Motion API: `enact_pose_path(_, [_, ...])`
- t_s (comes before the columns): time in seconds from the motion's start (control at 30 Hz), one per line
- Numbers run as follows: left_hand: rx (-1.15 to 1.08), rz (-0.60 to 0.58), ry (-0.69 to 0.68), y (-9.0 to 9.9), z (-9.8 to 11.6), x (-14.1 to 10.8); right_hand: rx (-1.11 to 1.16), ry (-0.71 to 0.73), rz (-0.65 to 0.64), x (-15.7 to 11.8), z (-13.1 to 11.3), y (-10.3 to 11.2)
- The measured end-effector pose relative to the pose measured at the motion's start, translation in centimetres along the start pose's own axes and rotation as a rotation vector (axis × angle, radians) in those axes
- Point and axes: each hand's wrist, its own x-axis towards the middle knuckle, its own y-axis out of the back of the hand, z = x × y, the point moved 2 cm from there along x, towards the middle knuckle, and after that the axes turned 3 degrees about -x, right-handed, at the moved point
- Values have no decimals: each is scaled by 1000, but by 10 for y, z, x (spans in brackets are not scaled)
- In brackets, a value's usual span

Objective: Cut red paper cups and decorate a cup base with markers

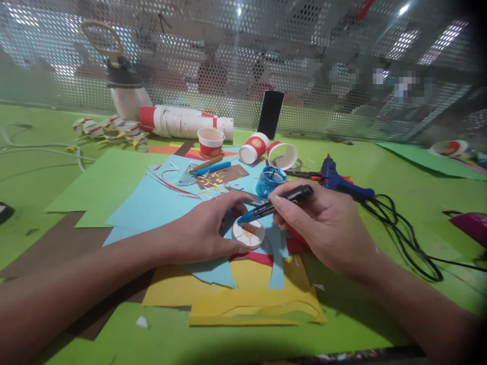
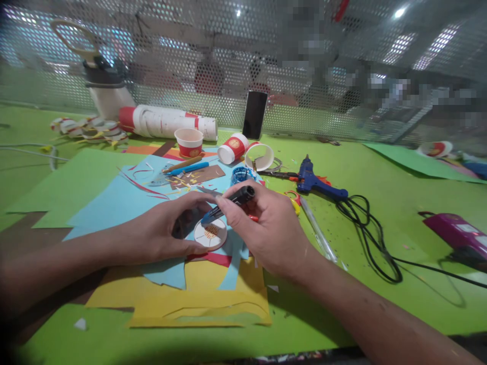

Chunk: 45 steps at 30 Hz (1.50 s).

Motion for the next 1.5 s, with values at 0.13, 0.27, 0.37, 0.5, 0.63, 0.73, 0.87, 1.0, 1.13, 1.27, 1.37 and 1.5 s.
enact_pose_path(0.13, [5,10,-1,0,0,-1,-9,4,-1,0,1,-1])
enact_pose_path(0.27, [1,8,-5,0,0,0,-37,13,-4,0,1,0])
enact_pose_path(0.37, [0,5,-1,-1,-1,0,-69,18,5,1,1,0])
enact_pose_path(0.5, [-1,8,-10,-1,-2,0,-100,33,13,1,2,1])
enact_pose_path(0.63, [3,12,-15,0,-1,0,-138,47,26,0,3,0])
enact_pose_path(0.73, [22,11,-8,0,0,0,-116,35,22,0,4,0])
enact_pose_path(0.87, [30,17,10,0,1,0,-48,12,63,-1,2,3])
enact_pose_path(1.0, [49,7,40,0,-1,0,-103,57,154,-1,-2,7])
enact_pose_path(1.13, [42,2,42,1,-1,0,-78,82,133,-1,-1,4])
enact_pose_path(1.27, [46,1,34,1,0,0,-96,70,127,-2,2,1])
enact_pose_path(1.37, [49,12,14,1,2,-1,-131,45,128,-2,0,0])
enact_pose_path(1.5, [39,22,-2,1,2,0,-141,43,115,-1,-1,0])
